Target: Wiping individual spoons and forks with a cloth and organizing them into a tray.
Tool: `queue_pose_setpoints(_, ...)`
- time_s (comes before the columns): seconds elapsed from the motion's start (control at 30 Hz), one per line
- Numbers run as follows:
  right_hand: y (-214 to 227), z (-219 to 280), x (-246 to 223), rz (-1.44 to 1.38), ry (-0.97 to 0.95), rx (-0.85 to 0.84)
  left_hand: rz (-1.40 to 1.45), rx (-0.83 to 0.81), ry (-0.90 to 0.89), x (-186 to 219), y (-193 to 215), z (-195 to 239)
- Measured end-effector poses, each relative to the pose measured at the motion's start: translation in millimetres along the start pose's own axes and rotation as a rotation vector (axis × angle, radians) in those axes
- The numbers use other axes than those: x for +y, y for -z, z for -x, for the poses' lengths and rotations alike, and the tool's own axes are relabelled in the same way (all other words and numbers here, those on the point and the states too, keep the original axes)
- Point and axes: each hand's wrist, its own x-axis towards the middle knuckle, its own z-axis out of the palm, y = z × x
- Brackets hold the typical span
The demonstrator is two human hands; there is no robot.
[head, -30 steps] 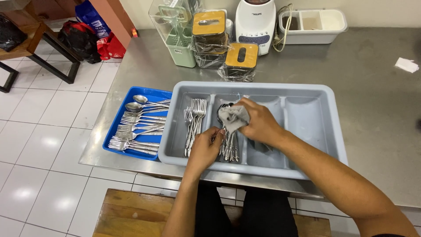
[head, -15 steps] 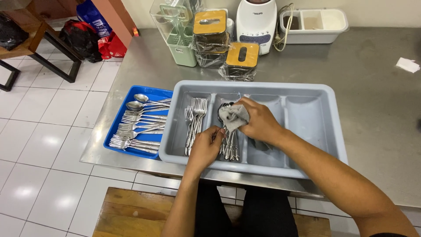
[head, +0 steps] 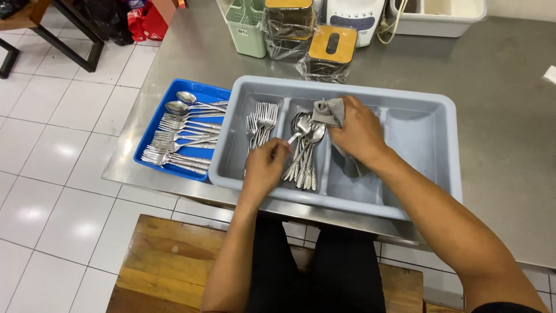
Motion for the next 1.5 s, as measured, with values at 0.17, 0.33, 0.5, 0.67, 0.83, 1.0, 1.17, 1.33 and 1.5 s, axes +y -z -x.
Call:
queue_pose_setpoints(0.17,-6,2,6,0.044,-0.016,-0.095,-0.254,0.173,0.032,6,22,-2)
queue_pose_setpoints(0.33,-10,1,9,0.086,-0.013,-0.119,-0.462,0.232,-0.002,-35,23,-21)
queue_pose_setpoints(0.5,-6,3,3,0.052,-0.018,-0.131,-0.589,0.143,-0.008,-57,13,-23)
queue_pose_setpoints(0.67,-5,4,0,0.062,-0.007,-0.146,-0.542,0.142,-0.047,-27,20,-14)
queue_pose_setpoints(0.83,-7,4,0,0.07,0.007,-0.164,-0.418,0.105,-0.037,-21,25,-9)
queue_pose_setpoints(1.0,-5,8,-8,-0.028,0.124,-0.107,-0.197,0.101,-0.32,0,23,-6)
queue_pose_setpoints(1.17,-16,9,-1,-0.118,0.222,-0.105,-0.064,-0.186,-0.362,41,8,-14)
queue_pose_setpoints(1.33,-10,6,2,-0.198,0.274,-0.092,-0.006,-0.273,-0.497,5,-23,-66)
queue_pose_setpoints(1.5,18,6,-13,-0.282,0.546,0.081,-0.584,-0.225,-0.63,-31,-54,-113)
